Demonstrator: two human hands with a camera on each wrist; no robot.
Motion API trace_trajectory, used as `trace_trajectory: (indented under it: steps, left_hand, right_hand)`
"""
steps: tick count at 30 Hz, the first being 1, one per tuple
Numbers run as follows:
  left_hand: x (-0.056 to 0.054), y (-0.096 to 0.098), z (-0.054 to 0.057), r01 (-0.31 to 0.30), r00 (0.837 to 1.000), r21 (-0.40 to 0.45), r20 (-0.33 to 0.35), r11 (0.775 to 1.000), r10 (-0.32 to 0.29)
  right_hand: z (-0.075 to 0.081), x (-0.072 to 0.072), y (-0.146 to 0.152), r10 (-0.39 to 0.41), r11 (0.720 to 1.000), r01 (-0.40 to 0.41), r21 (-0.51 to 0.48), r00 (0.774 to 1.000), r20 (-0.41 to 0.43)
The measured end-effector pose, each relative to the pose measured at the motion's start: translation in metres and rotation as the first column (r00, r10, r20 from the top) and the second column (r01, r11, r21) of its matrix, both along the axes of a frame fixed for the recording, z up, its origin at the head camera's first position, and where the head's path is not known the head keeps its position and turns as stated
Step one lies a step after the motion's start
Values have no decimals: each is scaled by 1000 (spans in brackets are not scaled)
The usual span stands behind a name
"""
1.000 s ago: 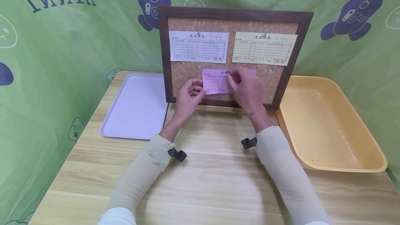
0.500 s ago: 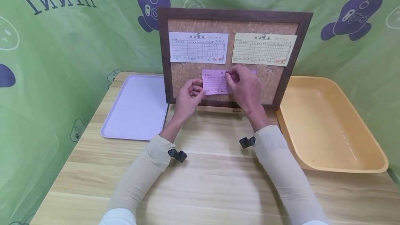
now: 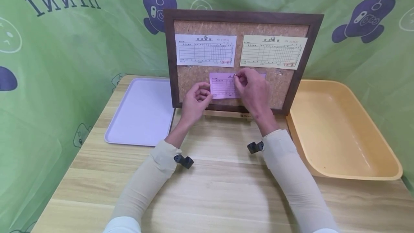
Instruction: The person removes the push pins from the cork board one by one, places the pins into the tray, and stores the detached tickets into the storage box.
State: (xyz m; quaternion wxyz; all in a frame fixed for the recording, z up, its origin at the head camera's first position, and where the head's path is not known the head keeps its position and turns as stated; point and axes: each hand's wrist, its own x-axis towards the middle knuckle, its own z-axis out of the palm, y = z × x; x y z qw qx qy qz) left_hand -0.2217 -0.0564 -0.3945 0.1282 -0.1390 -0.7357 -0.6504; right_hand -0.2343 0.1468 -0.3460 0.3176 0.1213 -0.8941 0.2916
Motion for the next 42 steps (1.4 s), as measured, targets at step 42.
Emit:
trace_trajectory:
  steps: [42]
  left_hand:
    - [0,-1,0,20,1000,-5,23,1000,-20]
  right_hand:
    - [1,-1,-3,-6,999,7,41,999,-35]
